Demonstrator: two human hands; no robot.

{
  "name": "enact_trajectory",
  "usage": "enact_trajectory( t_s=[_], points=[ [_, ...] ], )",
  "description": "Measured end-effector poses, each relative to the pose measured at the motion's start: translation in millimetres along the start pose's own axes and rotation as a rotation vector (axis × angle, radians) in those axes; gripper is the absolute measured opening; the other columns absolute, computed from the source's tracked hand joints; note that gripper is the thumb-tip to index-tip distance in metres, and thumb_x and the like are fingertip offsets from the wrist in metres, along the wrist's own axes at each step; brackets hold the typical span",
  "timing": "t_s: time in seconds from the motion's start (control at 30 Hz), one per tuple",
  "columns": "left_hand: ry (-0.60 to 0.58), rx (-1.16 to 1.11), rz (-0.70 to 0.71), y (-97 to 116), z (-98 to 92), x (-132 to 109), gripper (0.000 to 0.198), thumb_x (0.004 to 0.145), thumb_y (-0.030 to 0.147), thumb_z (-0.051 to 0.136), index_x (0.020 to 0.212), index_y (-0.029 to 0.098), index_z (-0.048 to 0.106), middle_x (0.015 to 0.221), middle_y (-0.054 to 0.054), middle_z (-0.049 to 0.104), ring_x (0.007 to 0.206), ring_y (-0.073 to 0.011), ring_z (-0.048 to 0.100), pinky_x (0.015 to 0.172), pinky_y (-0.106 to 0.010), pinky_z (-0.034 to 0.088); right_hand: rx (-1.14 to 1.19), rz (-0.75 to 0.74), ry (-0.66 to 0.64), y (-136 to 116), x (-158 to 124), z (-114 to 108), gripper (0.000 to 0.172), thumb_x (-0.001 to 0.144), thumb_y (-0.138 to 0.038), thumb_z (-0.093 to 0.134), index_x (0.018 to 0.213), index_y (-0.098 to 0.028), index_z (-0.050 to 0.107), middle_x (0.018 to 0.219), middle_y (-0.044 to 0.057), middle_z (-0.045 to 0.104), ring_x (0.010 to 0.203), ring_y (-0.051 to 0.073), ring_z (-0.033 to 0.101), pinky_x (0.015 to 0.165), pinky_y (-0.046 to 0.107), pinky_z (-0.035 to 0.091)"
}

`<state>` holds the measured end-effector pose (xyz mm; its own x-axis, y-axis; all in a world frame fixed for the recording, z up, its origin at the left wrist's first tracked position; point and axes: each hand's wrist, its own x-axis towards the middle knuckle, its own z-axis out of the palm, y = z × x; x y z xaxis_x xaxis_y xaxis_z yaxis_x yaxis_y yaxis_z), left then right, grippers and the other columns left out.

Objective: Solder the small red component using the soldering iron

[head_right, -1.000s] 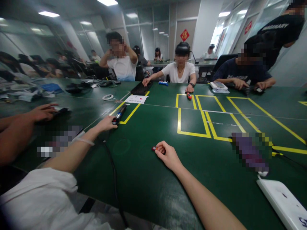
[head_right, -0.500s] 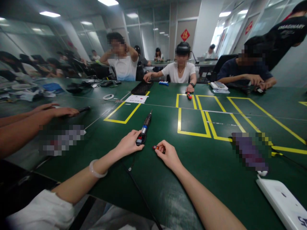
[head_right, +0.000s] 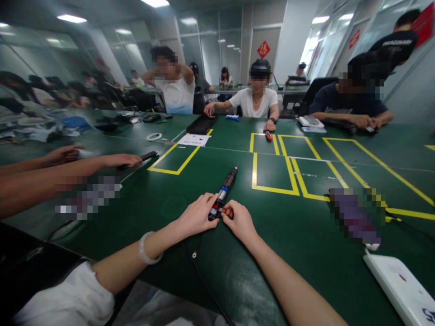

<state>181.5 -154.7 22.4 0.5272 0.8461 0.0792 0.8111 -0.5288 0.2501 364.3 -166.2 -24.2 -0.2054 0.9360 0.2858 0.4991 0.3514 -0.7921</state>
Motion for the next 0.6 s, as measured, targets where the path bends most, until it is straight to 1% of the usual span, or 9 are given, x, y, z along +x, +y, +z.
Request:
enact_trajectory(
  t_s=[0.17,0.27,0.37,0.6],
  points=[
    [0.014,-0.003,0.013,-1,-0.2,-1,0.066,0.074,0.035,0.059,0.135,0.02,0.037,0.121,-0.013,0.05,0.105,-0.0287,0.052,0.09,-0.04,0.047,0.071,0.0,-0.02,-2,0,1,0.012,0.078,-0.018,0.059,0.09,-0.021,0.056,0.072,-0.001,0.06,0.063,0.015,0.057,0.062,0.027,0.045],
    [0.018,0.015,0.017,0,-0.6,-2,0.067,0.075,0.035,0.058,0.136,0.017,0.037,0.12,-0.014,0.05,0.105,-0.0295,0.051,0.091,-0.041,0.046,0.115,-0.006,-0.026,-5,-1,1,0.01,0.081,-0.018,0.056,0.09,-0.021,0.055,0.074,0.0,0.062,0.065,0.016,0.059,0.064,0.027,0.047],
    [0.028,0.055,0.008,4,0.2,-2,0.067,0.076,0.036,0.057,0.137,0.018,0.035,0.121,-0.014,0.05,0.105,-0.0297,0.051,0.09,-0.041,0.045,0.092,-0.018,-0.022,-5,-1,0,0.008,0.082,-0.017,0.053,0.088,-0.02,0.057,0.075,0.001,0.063,0.068,0.016,0.061,0.066,0.028,0.047],
    [0.084,0.121,-0.081,11,8.7,8,0.06,0.085,0.051,0.049,0.133,0.017,0.041,0.11,-0.015,0.051,0.099,-0.0311,0.053,0.081,-0.042,0.045,-0.004,-0.048,-0.03,-3,-3,-3,0.015,0.083,-0.014,0.049,0.093,-0.019,0.059,0.084,0.004,0.066,0.077,0.019,0.062,0.074,0.032,0.047]
  ],
)
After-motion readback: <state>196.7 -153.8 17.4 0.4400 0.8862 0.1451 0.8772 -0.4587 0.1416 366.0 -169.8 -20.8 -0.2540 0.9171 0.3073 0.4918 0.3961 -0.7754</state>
